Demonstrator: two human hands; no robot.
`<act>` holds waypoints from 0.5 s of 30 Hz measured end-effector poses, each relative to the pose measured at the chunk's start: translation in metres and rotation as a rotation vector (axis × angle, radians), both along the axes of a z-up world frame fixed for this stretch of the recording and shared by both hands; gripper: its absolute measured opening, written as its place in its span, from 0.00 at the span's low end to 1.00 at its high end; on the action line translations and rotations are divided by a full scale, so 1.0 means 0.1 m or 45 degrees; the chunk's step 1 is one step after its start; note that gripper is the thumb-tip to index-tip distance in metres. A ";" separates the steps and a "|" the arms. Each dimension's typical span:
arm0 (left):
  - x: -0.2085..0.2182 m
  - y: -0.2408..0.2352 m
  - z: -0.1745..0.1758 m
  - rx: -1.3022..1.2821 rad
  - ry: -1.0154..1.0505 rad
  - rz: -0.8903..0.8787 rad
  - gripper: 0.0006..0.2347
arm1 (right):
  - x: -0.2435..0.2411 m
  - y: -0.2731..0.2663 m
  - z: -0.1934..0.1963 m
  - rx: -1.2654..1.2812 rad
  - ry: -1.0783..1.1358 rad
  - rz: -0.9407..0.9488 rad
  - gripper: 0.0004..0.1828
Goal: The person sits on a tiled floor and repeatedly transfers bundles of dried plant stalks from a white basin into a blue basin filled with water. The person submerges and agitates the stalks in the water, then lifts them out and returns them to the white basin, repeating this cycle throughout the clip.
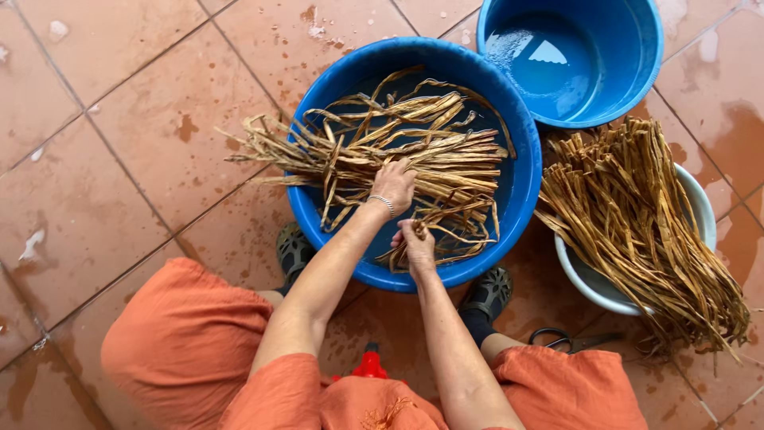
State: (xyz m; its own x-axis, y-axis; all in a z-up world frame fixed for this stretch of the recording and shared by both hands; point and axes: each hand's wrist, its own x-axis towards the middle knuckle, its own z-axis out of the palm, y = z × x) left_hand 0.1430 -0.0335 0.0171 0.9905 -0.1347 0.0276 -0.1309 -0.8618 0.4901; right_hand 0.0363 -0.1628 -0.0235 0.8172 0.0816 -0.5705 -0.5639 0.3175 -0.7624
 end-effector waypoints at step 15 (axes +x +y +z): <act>0.46 -0.54 0.10 -0.294 0.295 0.027 0.12 | 0.45 -0.40 0.26 0.074 0.038 -0.222 0.09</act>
State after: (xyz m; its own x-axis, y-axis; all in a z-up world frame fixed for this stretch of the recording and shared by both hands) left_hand 0.1893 -0.0875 0.0273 0.9765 -0.1303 -0.1715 0.0240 -0.7255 0.6878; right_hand 0.0816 -0.2029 0.0022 0.8047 -0.0266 -0.5931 -0.5184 0.4555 -0.7237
